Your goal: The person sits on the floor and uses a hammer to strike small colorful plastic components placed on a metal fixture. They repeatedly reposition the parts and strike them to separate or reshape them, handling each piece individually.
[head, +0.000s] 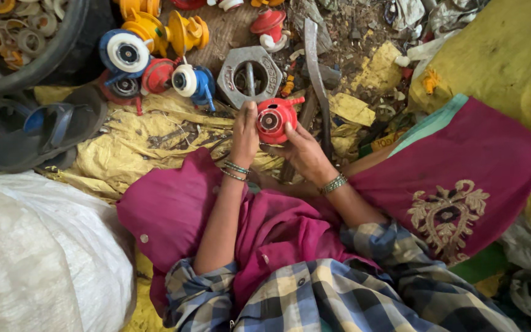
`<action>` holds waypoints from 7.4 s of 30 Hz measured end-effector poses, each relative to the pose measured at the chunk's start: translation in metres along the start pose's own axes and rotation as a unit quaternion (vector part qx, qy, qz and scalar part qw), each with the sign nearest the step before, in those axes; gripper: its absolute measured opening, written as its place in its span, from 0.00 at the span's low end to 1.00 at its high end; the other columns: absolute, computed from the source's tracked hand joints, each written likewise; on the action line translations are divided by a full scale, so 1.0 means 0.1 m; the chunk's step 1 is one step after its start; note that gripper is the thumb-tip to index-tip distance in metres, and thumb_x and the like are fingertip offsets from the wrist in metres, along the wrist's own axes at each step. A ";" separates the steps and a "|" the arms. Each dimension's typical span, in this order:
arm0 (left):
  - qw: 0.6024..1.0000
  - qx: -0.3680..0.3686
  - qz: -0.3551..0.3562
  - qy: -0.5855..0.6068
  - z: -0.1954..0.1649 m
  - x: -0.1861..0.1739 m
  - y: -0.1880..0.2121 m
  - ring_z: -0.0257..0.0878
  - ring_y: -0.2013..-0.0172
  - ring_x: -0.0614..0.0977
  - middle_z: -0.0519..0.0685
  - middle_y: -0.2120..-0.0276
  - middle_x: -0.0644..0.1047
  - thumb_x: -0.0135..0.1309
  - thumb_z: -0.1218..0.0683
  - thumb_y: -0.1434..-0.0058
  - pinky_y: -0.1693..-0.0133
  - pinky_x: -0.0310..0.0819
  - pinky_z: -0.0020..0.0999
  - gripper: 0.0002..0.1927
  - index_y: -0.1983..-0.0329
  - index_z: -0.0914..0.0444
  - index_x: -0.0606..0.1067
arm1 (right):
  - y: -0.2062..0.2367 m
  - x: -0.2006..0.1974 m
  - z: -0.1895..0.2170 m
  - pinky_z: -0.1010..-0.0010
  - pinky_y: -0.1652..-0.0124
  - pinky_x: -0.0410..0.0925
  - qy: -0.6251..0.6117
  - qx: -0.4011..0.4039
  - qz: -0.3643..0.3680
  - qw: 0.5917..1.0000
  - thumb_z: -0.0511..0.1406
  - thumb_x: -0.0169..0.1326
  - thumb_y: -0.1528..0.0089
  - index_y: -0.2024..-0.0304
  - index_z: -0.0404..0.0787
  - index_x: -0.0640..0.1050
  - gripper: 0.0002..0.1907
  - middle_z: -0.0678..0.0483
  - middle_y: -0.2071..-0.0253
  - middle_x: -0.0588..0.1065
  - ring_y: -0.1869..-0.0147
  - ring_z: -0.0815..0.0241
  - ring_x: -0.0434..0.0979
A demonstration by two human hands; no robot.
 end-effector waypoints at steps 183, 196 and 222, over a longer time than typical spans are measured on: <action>0.945 -0.199 -0.166 -0.200 0.15 -0.73 -0.52 0.65 0.72 0.79 0.66 0.75 0.77 0.37 0.42 0.24 0.69 0.71 0.58 0.28 0.65 0.65 0.79 | 0.35 0.28 0.85 0.67 0.77 0.72 0.503 -0.193 -0.118 0.834 0.34 0.57 0.41 0.36 0.35 0.62 0.33 0.49 0.71 0.76 0.77 0.60 0.77; 0.954 -0.177 -0.120 -0.212 0.14 -0.61 -0.62 0.62 0.76 0.81 0.63 0.78 0.78 0.40 0.45 0.26 0.72 0.75 0.55 0.22 0.64 0.62 0.78 | 0.40 0.68 0.49 0.52 0.69 0.74 0.756 -0.185 -0.068 0.625 0.38 0.60 0.38 0.46 0.33 0.66 0.25 0.34 0.68 0.79 0.67 0.38 0.82; 0.962 -0.181 -0.083 -0.185 0.25 -0.50 -0.65 0.61 0.75 0.81 0.62 0.78 0.78 0.39 0.44 0.25 0.72 0.74 0.55 0.24 0.67 0.63 0.77 | 1.28 1.21 1.49 0.75 0.74 0.77 0.589 -0.364 -0.100 0.715 0.31 0.61 0.34 0.46 0.33 0.64 0.22 0.50 0.66 0.77 0.71 0.67 0.81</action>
Point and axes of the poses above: each hand's wrist, its own y-axis away from the middle knuckle, its own x-axis out of the palm, z = x × y, the point moved 9 cm from there along -y, towards the middle knuckle
